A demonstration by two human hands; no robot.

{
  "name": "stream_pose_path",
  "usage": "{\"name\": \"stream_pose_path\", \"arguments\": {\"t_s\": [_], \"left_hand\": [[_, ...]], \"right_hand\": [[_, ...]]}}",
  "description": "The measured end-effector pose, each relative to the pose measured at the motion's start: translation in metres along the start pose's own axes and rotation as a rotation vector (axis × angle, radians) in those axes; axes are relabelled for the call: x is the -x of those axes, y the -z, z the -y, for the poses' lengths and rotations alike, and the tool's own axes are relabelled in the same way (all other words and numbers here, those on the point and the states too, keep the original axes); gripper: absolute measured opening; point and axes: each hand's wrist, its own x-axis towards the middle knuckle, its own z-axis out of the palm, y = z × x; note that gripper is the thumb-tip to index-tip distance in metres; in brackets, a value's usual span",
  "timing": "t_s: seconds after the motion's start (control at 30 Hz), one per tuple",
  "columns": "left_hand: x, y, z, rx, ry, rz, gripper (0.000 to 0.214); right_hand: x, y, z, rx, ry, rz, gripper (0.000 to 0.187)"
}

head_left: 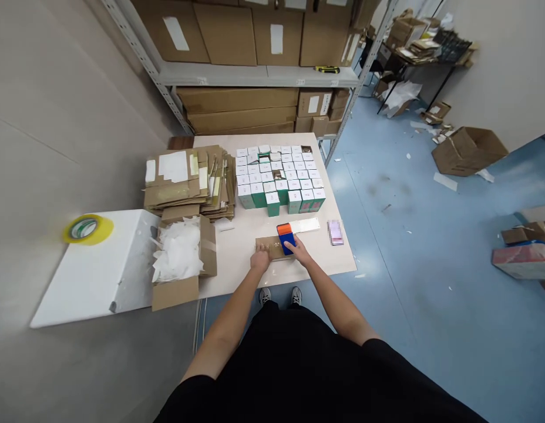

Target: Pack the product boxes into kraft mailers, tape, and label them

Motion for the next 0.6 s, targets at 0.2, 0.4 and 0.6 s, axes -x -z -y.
{"name": "stream_pose_path", "arguments": {"t_s": [0.2,0.4,0.6], "left_hand": [[0.001,0.001,0.006,0.049,-0.048,0.024,0.061],[-0.008,0.036,0.021,0.405,-0.071,-0.061,0.040],[-0.050,0.088,-0.006,0.735,-0.300,-0.014,0.040]], "right_hand": [[0.012,0.012,0.001,0.045,-0.071,0.053,0.058],[0.022,0.009,0.007,0.054,-0.065,0.050,0.056],[0.027,0.006,0.002,0.085,-0.061,0.055,0.055]]}}
